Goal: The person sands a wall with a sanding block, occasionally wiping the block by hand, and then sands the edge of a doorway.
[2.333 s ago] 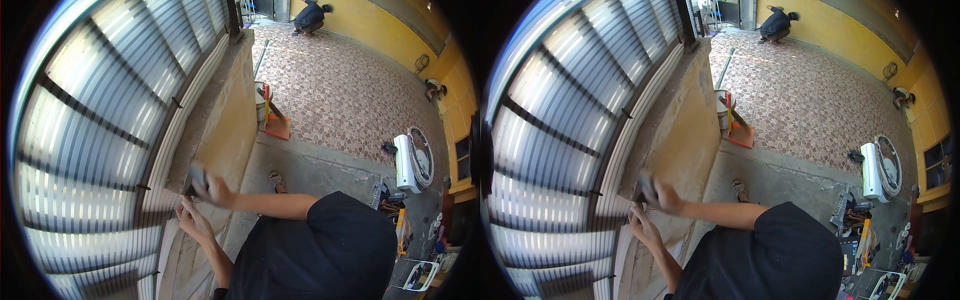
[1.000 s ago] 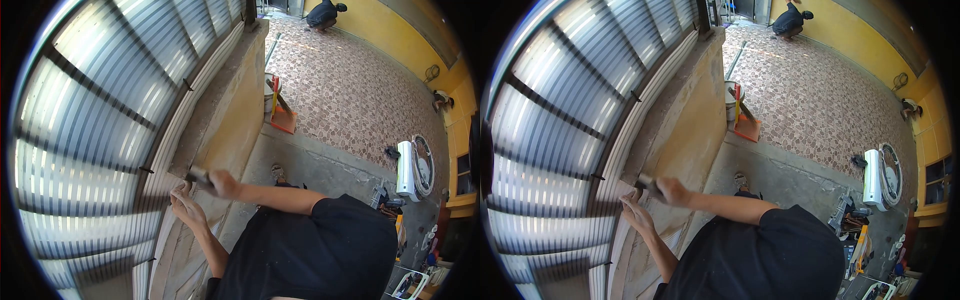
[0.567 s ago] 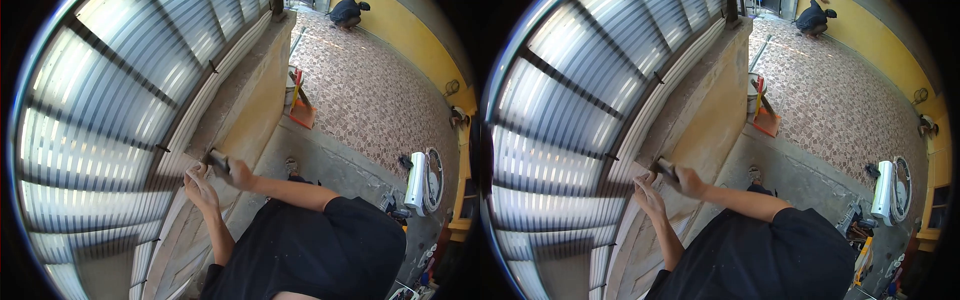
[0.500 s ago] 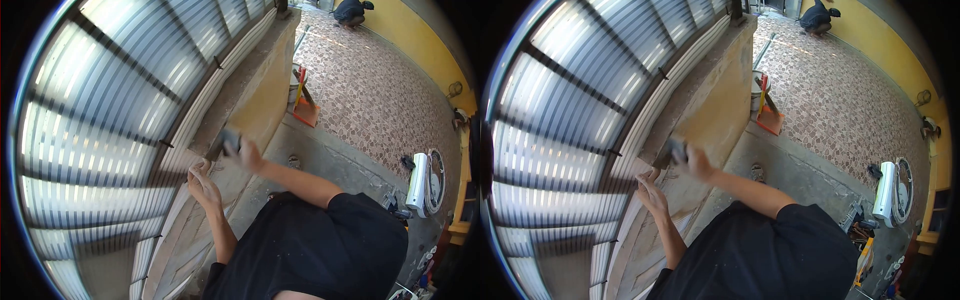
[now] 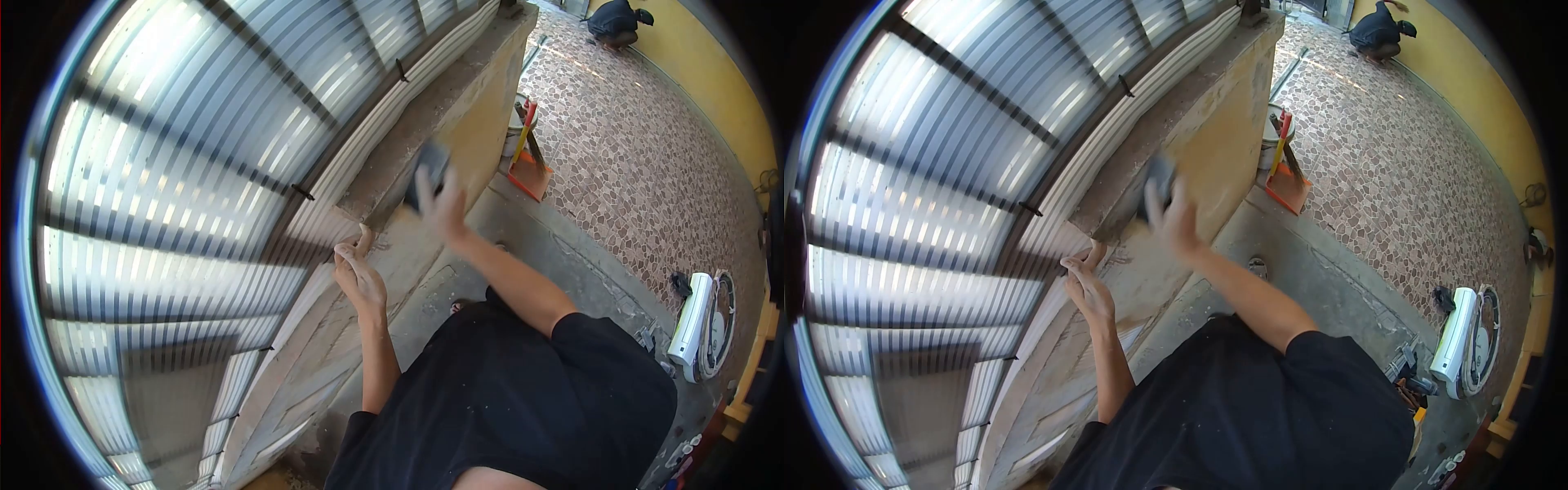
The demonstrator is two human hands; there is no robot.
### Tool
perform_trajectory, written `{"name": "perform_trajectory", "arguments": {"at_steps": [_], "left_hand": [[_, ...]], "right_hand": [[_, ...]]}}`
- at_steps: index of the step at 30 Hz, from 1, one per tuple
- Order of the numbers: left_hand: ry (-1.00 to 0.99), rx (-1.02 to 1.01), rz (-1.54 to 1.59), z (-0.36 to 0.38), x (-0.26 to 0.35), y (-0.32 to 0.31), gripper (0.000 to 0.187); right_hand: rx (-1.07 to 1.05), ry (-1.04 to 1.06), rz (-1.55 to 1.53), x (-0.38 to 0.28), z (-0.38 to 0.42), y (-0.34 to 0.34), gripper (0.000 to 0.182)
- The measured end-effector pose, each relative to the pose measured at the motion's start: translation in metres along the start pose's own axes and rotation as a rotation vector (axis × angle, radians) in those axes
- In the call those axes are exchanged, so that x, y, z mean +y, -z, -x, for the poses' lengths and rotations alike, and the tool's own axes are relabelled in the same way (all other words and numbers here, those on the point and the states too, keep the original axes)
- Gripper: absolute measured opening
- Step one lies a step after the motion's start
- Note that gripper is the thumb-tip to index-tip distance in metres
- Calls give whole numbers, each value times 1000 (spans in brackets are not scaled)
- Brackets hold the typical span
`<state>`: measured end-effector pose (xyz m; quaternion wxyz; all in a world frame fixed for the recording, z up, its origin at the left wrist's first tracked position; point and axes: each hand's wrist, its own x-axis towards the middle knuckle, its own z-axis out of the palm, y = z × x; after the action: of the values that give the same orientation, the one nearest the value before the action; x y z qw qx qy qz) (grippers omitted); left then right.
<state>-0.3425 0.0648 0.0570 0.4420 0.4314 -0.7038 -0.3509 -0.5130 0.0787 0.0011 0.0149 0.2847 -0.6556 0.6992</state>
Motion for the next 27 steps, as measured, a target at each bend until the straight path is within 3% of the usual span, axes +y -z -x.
{"name": "perform_trajectory", "arguments": {"at_steps": [4, 6, 7, 9, 10, 12, 15, 19, 21, 23, 25, 27], "left_hand": [[-9, 3, -66, 2, 2, 0, 73], [5, 11, -38, 1, 1, -3, 75], [8, 8, -41, 3, -1, -3, 75], [4, 15, -25, -1, -6, 0, 78], [-1, 17, -28, -5, -5, 1, 78], [-17, -25, -58, -1, -3, 4, 81], [13, -46, -62, -2, 3, 5, 84], [-37, -69, -87, -5, -5, 10, 87], [51, -78, 33, -7, -6, 13, 89], [44, -82, 17, -6, -8, 14, 90], [12, -79, -3, -8, -6, 14, 91], [30, -91, -17, -6, -4, 11, 92]], "right_hand": [[118, -40, 35, -2, -12, -4, 31], [-108, 115, 37, 0, 51, -14, 29], [-109, 109, 38, 4, 65, -13, 29], [-254, 338, -65, 8, 80, -19, 29], [-251, 340, -71, -1, 59, -18, 29], [-24, 123, 5, -29, 4, -4, 28], [-41, 127, 6, -33, 9, -8, 26], [-195, 463, -138, -14, 79, -22, 25], [-274, 429, -43, -11, 52, -11, 25], [-126, 216, 73, -31, 7, -4, 22], [-106, 222, 93, -32, 16, -7, 27], [-200, 416, 41, -15, 59, -13, 28]]}}
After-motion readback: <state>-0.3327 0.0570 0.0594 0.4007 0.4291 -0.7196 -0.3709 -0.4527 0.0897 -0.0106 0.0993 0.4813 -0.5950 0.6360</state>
